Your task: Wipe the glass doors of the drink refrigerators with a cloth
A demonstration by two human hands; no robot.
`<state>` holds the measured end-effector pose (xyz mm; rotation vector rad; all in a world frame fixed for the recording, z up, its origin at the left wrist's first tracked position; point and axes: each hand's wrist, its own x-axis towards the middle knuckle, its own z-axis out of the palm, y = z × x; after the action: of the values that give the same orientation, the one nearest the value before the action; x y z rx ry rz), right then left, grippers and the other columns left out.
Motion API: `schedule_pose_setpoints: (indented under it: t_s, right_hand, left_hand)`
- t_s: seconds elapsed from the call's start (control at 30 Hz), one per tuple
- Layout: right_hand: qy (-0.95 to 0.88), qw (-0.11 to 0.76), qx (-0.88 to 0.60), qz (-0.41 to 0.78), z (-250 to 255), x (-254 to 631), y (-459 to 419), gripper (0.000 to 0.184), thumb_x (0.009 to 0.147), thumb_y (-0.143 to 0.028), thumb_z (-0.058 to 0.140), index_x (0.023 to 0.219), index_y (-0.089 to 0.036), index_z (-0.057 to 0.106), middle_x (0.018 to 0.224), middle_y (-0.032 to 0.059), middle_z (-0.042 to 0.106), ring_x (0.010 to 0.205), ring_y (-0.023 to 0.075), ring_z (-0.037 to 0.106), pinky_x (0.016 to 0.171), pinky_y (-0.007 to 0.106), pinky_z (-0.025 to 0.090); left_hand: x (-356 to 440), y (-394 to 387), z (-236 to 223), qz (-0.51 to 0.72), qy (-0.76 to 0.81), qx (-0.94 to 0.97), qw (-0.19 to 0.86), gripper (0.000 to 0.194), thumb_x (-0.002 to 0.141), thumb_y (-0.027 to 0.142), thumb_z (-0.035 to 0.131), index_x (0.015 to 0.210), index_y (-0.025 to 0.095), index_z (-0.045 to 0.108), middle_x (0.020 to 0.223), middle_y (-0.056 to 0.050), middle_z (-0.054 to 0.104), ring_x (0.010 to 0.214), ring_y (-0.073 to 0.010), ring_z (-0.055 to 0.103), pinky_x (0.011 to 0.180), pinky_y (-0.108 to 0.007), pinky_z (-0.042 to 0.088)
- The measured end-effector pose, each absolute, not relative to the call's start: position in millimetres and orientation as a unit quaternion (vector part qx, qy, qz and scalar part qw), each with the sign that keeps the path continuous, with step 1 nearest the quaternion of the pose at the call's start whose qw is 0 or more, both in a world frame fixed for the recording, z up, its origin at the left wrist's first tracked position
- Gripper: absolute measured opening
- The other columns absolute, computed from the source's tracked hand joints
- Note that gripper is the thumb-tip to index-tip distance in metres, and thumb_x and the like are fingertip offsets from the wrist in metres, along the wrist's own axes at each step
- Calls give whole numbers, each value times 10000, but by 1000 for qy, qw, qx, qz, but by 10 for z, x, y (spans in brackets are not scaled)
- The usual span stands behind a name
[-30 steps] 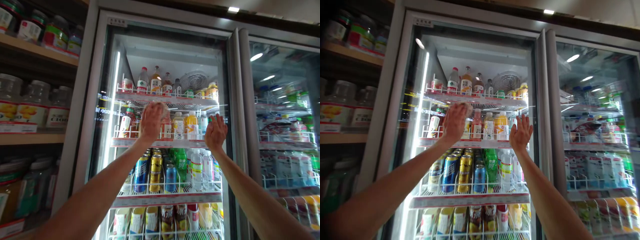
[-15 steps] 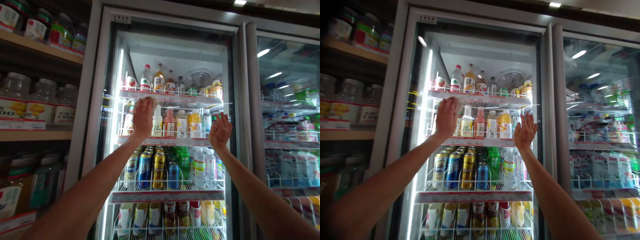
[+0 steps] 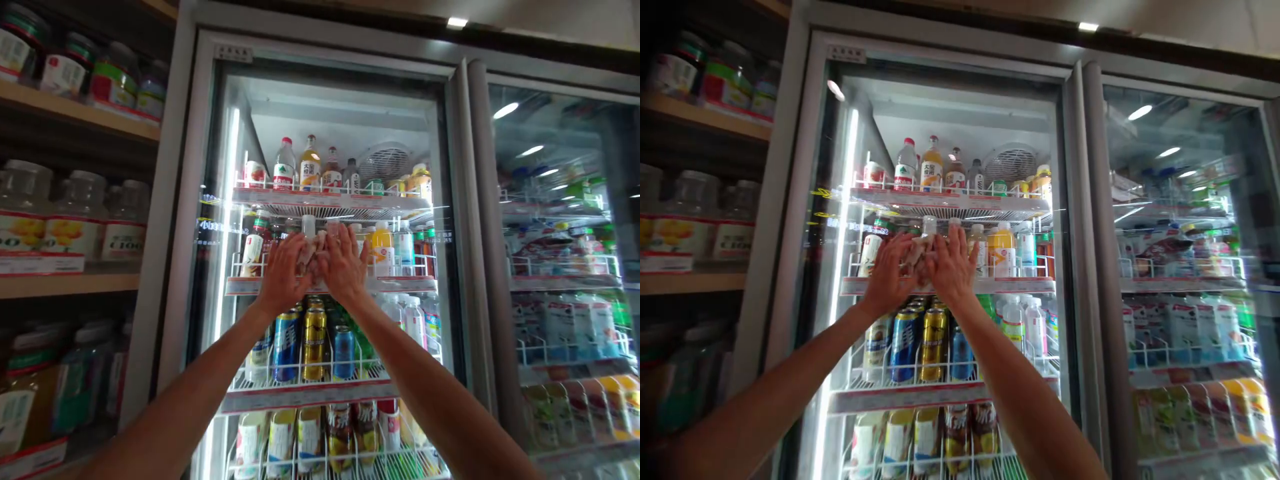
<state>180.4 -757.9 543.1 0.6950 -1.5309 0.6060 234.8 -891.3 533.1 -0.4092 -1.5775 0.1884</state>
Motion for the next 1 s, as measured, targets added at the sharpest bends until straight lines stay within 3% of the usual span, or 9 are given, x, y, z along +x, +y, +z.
schedule_pose_setpoints:
  t_s: [0.1, 0.23, 0.37, 0.57, 0.67, 0.73, 0.83, 0.9, 1.0]
  right_hand:
    - [-645, 665, 293, 236, 5428, 1811, -7685, 495, 876, -361, 377, 1348, -210, 359, 1478, 67, 233, 1386, 258, 93, 1101, 528, 129]
    - [-594, 667, 433, 121, 5360, 1838, -7839, 428, 895, -299, 355, 1317, -248, 401, 1442, -3, 330, 1375, 161, 162, 1125, 390, 160]
    - [-599, 653, 453, 96, 5397, 1720, -7689, 435, 895, -319, 374, 1330, -293, 373, 1427, -38, 356, 1366, 168, 191, 1122, 423, 149]
    - [-637, 678, 193, 311, 5706, 962, -6392, 438, 905, -300, 299, 1308, -190, 432, 1403, 83, 389, 1345, 251, 242, 1081, 529, 147]
    - [-610, 673, 70, 412, 5754, 835, -6240, 482, 892, -275, 277, 1328, -104, 394, 1410, 162, 351, 1338, 282, 243, 1050, 548, 202]
    - [-613, 684, 117, 378, 5665, 1013, -6543, 491, 893, -275, 282, 1361, -139, 341, 1426, 143, 330, 1347, 265, 225, 1054, 535, 210]
    - [-624, 683, 323, 199, 5439, 1413, -7121, 449, 894, -319, 345, 1342, -336, 345, 1455, -7, 301, 1370, 221, 170, 1072, 492, 205]
    - [-624, 661, 400, 116, 5345, 1518, -7206, 414, 892, -310, 375, 1297, -390, 391, 1453, -54, 301, 1368, 201, 176, 1082, 464, 198]
    - [-638, 676, 328, 172, 5406, 1278, -6732, 407, 902, -257, 332, 1293, -320, 424, 1426, -1, 357, 1344, 214, 237, 1066, 461, 220]
  left_hand:
    - [2420, -9138, 5262, 85, -671, -140, 723, 493, 817, 275, 436, 1285, 151, 345, 1301, -148, 464, 1304, -242, 324, 1099, -474, 218]
    - [2373, -9170, 5244, 62, -648, -144, 745, 454, 841, 233, 369, 1287, 148, 361, 1319, -138, 449, 1302, -220, 328, 1089, -440, 254]
    - [2370, -9172, 5228, 41, -644, -92, 758, 465, 863, 233, 343, 1324, 168, 336, 1372, -127, 404, 1331, -211, 282, 1086, -438, 255]
    - [2360, -9136, 5129, 74, -687, -29, 722, 585, 867, 337, 400, 1401, 185, 215, 1460, -127, 247, 1370, -263, 152, 1093, -530, 159]
    - [2344, -9094, 5110, 76, -683, -28, 726, 617, 872, 365, 397, 1417, 190, 166, 1466, -126, 228, 1372, -267, 138, 1090, -539, 155]
    - [2350, -9089, 5108, 77, -682, -27, 727, 623, 873, 379, 396, 1419, 193, 161, 1466, -124, 228, 1371, -267, 141, 1093, -534, 152]
    - [2387, -9121, 5088, 90, -689, -36, 719, 638, 868, 389, 411, 1421, 206, 150, 1472, -113, 211, 1371, -265, 141, 1096, -526, 151]
    - [2416, -9156, 5056, 106, -698, -44, 707, 640, 864, 381, 423, 1420, 215, 153, 1476, -106, 200, 1371, -264, 146, 1097, -518, 158]
    - [2437, -9198, 4999, 121, -704, -46, 698, 642, 859, 363, 436, 1420, 216, 159, 1473, -106, 207, 1367, -262, 161, 1098, -507, 169]
